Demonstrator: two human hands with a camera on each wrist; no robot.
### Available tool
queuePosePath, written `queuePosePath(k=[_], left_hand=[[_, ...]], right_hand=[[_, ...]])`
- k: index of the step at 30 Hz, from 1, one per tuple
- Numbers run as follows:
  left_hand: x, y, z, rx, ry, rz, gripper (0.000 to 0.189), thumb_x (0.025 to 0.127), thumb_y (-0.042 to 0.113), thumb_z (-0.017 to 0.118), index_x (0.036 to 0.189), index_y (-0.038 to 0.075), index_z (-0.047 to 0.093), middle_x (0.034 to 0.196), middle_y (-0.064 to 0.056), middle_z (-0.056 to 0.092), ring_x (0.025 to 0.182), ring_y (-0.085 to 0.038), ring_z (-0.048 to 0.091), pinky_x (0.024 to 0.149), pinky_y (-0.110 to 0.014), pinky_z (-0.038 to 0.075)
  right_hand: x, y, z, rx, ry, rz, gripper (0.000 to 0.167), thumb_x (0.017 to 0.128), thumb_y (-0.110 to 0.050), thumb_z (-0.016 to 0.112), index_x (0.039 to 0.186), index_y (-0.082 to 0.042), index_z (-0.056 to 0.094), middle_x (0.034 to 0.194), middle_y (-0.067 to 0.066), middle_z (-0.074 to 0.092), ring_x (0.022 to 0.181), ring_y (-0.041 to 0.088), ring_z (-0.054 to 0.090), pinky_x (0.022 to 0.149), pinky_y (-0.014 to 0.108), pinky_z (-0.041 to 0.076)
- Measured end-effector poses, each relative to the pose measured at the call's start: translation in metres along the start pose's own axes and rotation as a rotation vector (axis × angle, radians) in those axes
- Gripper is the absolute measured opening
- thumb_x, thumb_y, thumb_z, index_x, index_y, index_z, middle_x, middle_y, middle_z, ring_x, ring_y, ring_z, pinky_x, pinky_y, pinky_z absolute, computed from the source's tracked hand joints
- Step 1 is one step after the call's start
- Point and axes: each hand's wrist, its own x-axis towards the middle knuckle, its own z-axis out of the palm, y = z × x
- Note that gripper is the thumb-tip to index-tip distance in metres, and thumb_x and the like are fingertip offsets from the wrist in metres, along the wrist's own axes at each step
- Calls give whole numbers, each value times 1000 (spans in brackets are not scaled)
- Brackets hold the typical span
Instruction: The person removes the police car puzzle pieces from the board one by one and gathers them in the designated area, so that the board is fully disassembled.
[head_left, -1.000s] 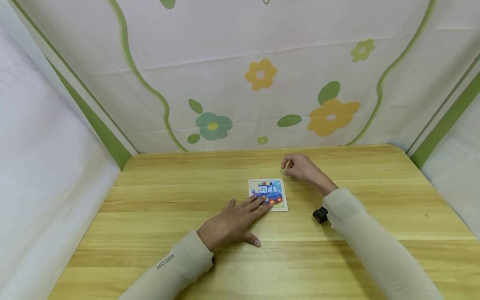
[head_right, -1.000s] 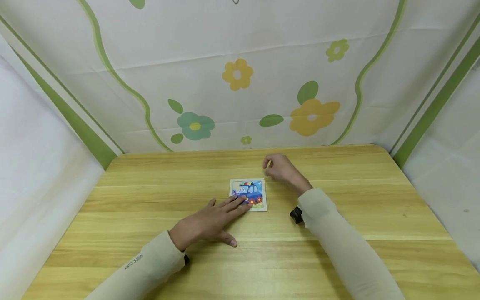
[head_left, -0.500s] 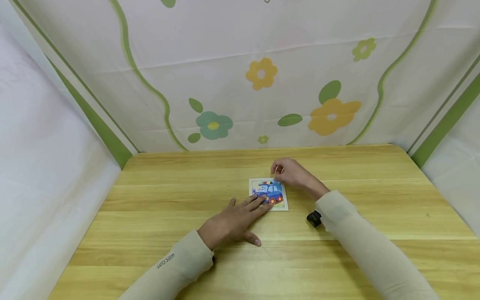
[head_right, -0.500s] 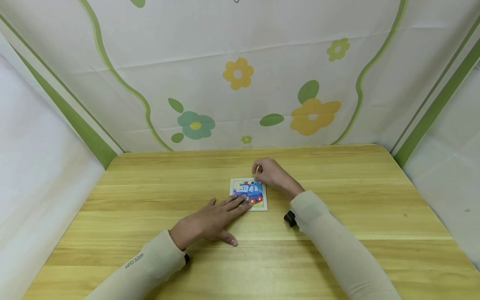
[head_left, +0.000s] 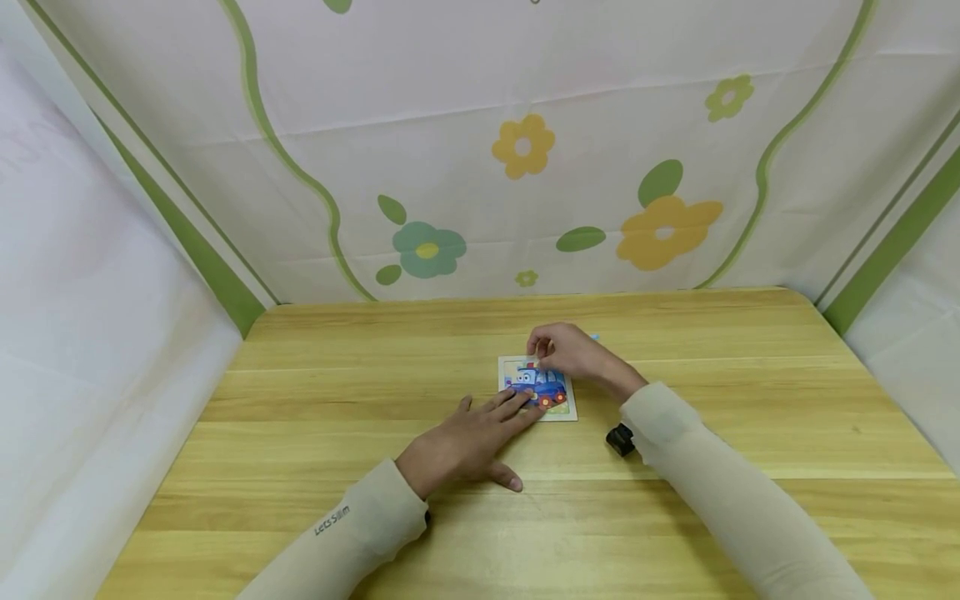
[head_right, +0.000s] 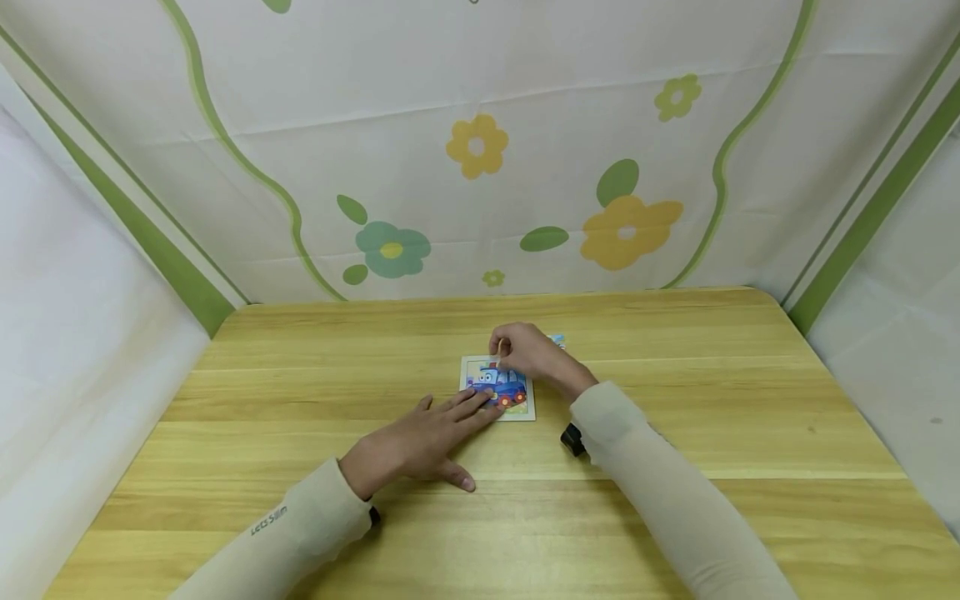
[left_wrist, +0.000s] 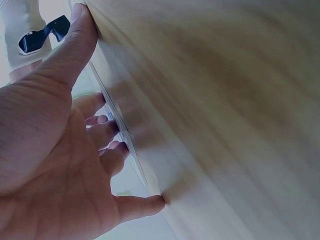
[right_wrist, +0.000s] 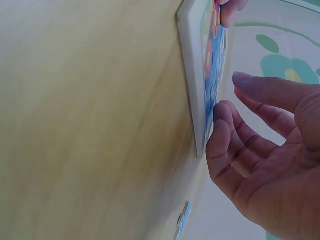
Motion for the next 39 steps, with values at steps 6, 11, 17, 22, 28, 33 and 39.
queuePosePath(k=[6,11,17,22,28,33,39], left_hand=[[0,0,0,-2,0,5,102,89,60,73,170,31,19,178,3,10,165,-22,12,125,-67,25],[0,-1,1,0,1,4,102,88,61,73,170,31,19,178,4,10,165,-22,11,125,-67,24],[0,-1,1,0,-5,-1,102,89,61,72,170,32,18,178,5,9,165,-21,11,126,-67,23],[0,-1,1,6,-3,3,102,89,62,72,170,31,18,178,4,10,165,-22,12,125,-67,24],[0,-2,2,0,-2,7,101,89,61,72,170,31,18,178,3,11,165,-22,13,125,-67,24],[0,-2,2,-4,-1,9,101,89,61,72,170,31,18,178,3,11,165,-23,13,126,-67,23],[0,-2,1,-7,-4,4,102,89,61,72,170,32,18,178,3,11,165,-22,12,126,-67,23]], right_hand=[[2,-1,2,-34,-25,-45,17,91,6,72,103,-5,73,100,12,67,93,23,59,85,38,52],[2,0,3,-75,-42,-88,20,90,6,72,103,-9,75,106,12,65,98,25,61,87,41,54],[2,-1,3,-106,-71,-107,24,90,6,69,106,-11,77,109,12,63,107,29,61,92,45,54],[4,-1,3,-124,-106,-132,31,93,7,62,111,-13,78,112,12,62,114,32,61,101,52,53],[4,-3,3,-132,-131,-119,33,94,7,61,112,-14,79,113,13,60,119,36,60,104,55,52],[4,-3,3,-132,-132,-113,33,95,7,60,113,-14,78,113,13,59,114,33,59,99,50,52],[4,-3,3,-138,-134,-132,34,94,9,59,111,-14,77,113,13,58,111,30,58,97,47,52]])
